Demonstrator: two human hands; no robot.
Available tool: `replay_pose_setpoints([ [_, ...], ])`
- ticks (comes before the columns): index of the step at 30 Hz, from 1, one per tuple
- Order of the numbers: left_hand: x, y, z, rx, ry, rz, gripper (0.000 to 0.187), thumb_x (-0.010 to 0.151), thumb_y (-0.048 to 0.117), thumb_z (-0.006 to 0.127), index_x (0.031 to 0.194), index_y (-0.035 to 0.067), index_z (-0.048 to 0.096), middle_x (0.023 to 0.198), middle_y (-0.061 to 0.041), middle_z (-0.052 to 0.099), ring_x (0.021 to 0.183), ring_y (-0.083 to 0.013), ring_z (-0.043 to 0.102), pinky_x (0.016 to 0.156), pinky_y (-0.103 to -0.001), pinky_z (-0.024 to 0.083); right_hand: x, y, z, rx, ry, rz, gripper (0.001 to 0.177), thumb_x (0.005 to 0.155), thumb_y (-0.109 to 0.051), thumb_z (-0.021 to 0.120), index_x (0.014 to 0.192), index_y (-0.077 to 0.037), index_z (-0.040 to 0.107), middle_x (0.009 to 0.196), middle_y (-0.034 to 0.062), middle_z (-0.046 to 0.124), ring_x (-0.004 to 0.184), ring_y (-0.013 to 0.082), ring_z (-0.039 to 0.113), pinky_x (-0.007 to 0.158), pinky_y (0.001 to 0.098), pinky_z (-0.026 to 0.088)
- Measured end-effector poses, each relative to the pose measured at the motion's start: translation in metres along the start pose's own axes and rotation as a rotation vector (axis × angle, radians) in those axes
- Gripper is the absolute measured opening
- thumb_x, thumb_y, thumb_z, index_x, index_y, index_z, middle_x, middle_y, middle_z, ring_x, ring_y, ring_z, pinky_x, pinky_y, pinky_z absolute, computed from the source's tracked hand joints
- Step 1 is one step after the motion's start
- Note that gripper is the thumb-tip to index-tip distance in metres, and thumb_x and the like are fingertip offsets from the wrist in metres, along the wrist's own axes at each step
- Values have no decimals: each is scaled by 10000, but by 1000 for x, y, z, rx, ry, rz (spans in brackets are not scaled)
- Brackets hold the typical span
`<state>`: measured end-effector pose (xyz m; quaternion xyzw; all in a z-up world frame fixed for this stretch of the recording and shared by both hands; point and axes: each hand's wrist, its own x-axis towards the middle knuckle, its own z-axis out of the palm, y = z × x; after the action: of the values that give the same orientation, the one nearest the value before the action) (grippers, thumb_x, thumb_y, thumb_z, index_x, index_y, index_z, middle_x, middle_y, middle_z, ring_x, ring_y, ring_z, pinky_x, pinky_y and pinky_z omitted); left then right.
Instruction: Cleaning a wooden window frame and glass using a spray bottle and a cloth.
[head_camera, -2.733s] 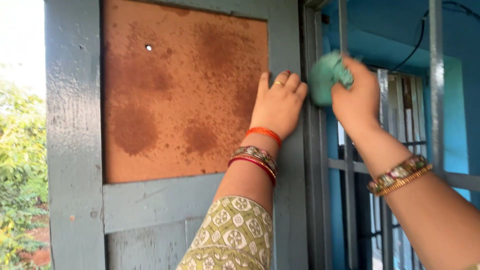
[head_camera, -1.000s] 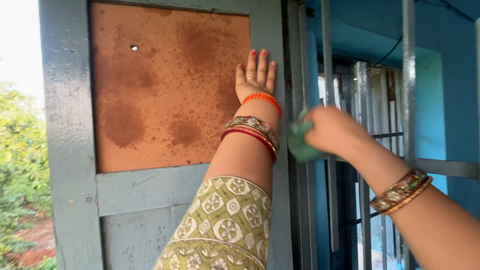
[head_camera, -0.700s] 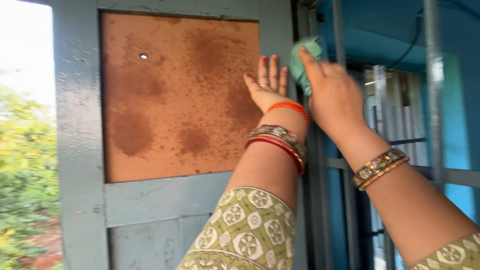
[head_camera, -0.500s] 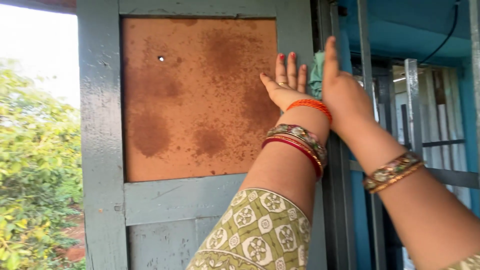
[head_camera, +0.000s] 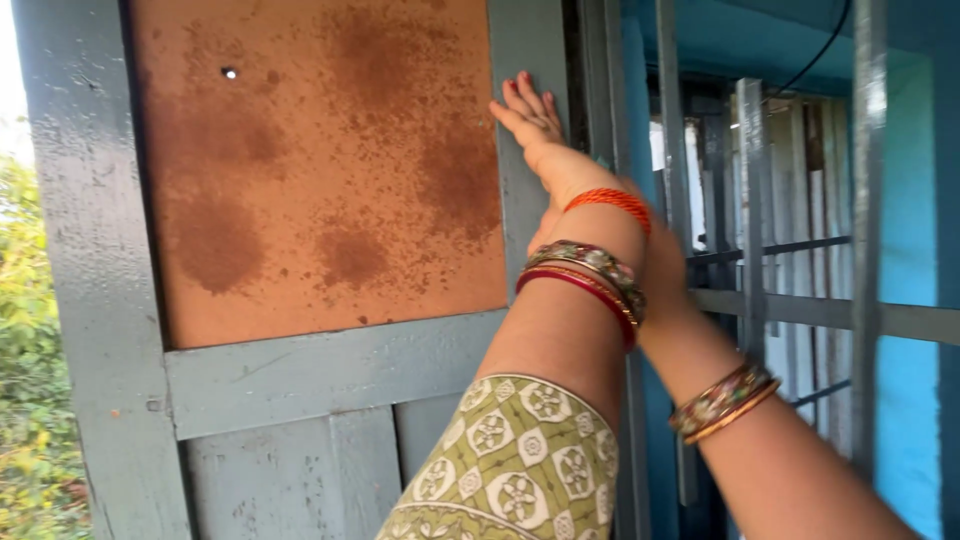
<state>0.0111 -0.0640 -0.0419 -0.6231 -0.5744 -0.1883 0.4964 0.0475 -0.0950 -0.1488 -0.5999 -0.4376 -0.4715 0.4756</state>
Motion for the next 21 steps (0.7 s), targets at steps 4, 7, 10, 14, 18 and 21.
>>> replay_pose_setpoints([
  [4, 7, -6, 10, -210, 29, 189, 1647, 541, 614, 971, 1616, -3, -113, 1626, -361, -140, 1480, -532, -99, 1124, -676, 93, -24, 3, 2, 9, -28, 67, 463, 954, -328, 669, 1309, -43, 584, 1252, 198, 621, 1174, 386, 590, 937, 480, 483],
  [7, -5, -22, 23, -304, 84, 239, 1468, 699, 689, 831, 1626, 10, -81, 1649, -325, -161, 1513, -495, -106, 1141, -680, 96, -43, 3, 5, -96, -75, 26, 416, 928, -304, 682, 1248, -50, 605, 1241, 183, 618, 1170, 380, 600, 937, 482, 498],
  [10, -26, -39, 37, -298, 114, 269, 1319, 812, 750, 674, 1643, 34, -60, 1672, -289, -160, 1547, -447, -98, 1162, -688, 106, -65, 2, 8, -272, -185, 21, 338, 879, -175, 679, 1195, -64, 631, 1249, 146, 613, 1170, 359, 621, 939, 470, 528],
  [14, -49, -44, 51, -388, 57, 313, 1203, 867, 780, 561, 1647, 127, -80, 1672, -196, -224, 1570, -387, -108, 1167, -721, 123, -95, 1, -2, -302, -291, 50, 551, 740, -69, 725, 1278, -55, 607, 1278, 144, 595, 1162, 337, 622, 908, 466, 539],
  [18, -63, -38, 67, -238, 55, 311, 1347, 768, 691, 762, 1640, 153, -112, 1653, -230, -260, 1521, -435, -92, 1097, -722, 153, -102, 21, -10, -279, -459, 73, 552, 757, -94, 744, 1292, -68, 608, 1364, 150, 578, 1180, 334, 614, 953, 443, 527],
  [21, -59, -28, 67, -293, 28, 328, 1403, 759, 533, 874, 1621, 168, -171, 1630, -212, -298, 1490, -450, -120, 1063, -724, 186, -95, 38, -13, -107, -499, 174, 591, 731, -110, 794, 1301, -88, 636, 1292, 157, 665, 1176, 318, 653, 1010, 391, 521],
])
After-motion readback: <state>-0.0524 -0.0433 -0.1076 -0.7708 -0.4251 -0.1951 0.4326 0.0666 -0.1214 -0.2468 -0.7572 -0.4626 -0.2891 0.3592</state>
